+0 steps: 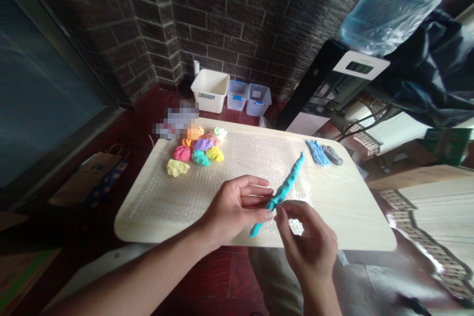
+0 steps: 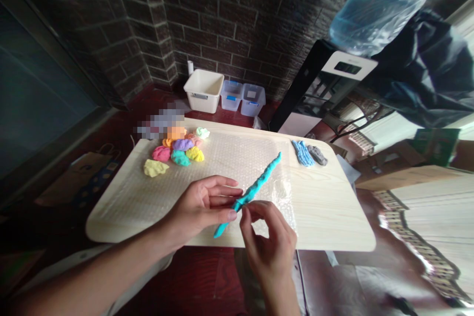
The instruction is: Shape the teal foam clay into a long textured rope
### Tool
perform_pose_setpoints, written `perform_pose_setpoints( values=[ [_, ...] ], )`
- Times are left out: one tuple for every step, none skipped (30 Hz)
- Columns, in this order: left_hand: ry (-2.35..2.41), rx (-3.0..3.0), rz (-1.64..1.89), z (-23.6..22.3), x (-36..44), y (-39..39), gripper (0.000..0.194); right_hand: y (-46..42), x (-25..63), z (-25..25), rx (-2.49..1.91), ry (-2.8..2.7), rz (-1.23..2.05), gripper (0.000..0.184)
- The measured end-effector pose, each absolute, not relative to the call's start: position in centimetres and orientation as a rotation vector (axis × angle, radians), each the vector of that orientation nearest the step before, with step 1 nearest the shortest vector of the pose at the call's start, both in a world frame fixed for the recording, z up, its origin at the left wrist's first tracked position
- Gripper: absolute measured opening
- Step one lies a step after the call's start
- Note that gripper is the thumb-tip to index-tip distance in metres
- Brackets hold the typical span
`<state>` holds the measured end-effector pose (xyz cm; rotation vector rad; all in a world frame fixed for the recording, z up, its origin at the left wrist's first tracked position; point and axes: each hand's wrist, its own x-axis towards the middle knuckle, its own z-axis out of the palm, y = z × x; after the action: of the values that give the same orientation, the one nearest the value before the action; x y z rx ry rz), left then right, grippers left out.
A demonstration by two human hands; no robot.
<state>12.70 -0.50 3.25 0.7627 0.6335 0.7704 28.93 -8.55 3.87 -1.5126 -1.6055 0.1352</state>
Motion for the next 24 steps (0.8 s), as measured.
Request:
perform_pose_setpoints(
  values=[
    [0.634,0.741,0.771,3.3,12.7,-0.4,0.057,-8.6,28.9,4.0,-1.51,-1.599,0.142,0.011],
    [0.636,0.725,0.77,3.3,12.7,-0.3,0.058,-8.7,28.8,4.0,-1.502,-1.601,0.134,0.014],
    [0.64,0.714,0.768,3.4,12.7,-0.3,0.057,-8.7,28.8,4.1,-1.488,-1.61,0.116,0.016],
    [0.644,0.71,0.766,3.4,12.8,-0.2,0.057,-8.7,28.7,4.1,-1.476,-1.624,0.092,0.017],
    [0.646,0.711,0.765,3.3,12.7,-0.2,0.057,-8.7,28.6,4.2,-1.467,-1.632,0.072,0.017],
    [0.645,0.717,0.763,3.3,12.7,-0.3,0.057,-8.7,28.5,4.2,-1.463,-1.634,0.059,0.015],
    [0.643,0.728,0.76,3.3,12.7,-0.3,0.057,-8.7,28.5,4.3,-1.469,-1.628,0.059,0.014],
    [0.639,0.744,0.755,3.3,12.7,-0.4,0.058,-8.7,28.5,4.3,-1.48,-1.62,0.066,0.012],
    [0.633,0.765,0.749,3.3,12.6,-0.4,0.057,-8.7,28.4,4.3,-1.493,-1.614,0.075,0.01],
    [0.63,0.791,0.746,3.4,12.6,-0.5,0.056,-8.7,28.4,4.3,-1.504,-1.611,0.074,0.009],
    [0.631,0.821,0.744,3.5,12.6,-0.7,0.055,-8.8,28.4,4.3,-1.515,-1.616,0.061,0.008],
    [0.638,0.857,0.747,3.6,12.5,-0.8,0.053,-8.8,28.4,4.3,-1.523,-1.628,0.037,0.008],
    [0.65,0.895,0.754,3.6,12.5,-0.9,0.051,-8.8,28.4,4.4,-1.533,-1.643,0.008,0.008],
    [0.664,0.934,0.763,3.7,12.5,-1.1,0.049,-8.8,28.4,4.4,-1.539,-1.66,-0.023,0.008],
    [0.678,0.972,0.771,3.8,12.5,-1.3,0.048,-8.8,28.3,4.5,-1.544,-1.675,-0.052,0.007],
    [0.686,1.006,0.776,3.8,12.6,-1.5,0.046,-8.8,28.3,4.5,-1.55,-1.691,-0.073,0.005],
    [0.688,1.032,0.778,3.8,12.6,-1.6,0.046,-8.8,28.3,4.6,-1.554,-1.703,-0.088,0.004],
    [0.684,1.048,0.778,3.7,12.6,-1.8,0.046,-8.8,28.2,4.6,-1.554,-1.712,-0.101,0.003],
    [0.677,1.058,0.776,3.6,12.7,-1.9,0.046,-8.8,28.3,4.6,-1.553,-1.721,-0.11,0.003],
    [0.669,1.063,0.774,3.6,12.7,-2.1,0.047,-8.8,28.3,4.6,-1.552,-1.731,-0.117,0.004],
    [0.662,1.065,0.771,3.5,12.7,-2.2,0.047,-8.8,28.4,4.5,-1.55,-1.738,-0.122,0.004],
    [0.658,1.065,0.767,3.4,12.7,-2.2,0.048,-8.7,28.4,4.4,-1.548,-1.741,-0.122,0.004],
    [0.657,1.064,0.761,3.4,12.7,-2.2,0.049,-8.7,28.5,4.3,-1.547,-1.739,-0.114,0.004],
    [0.658,1.061,0.758,3.4,12.7,-2.2,0.049,-8.7,28.6,4.2,-1.547,-1.735,-0.097,0.004]
  ],
)
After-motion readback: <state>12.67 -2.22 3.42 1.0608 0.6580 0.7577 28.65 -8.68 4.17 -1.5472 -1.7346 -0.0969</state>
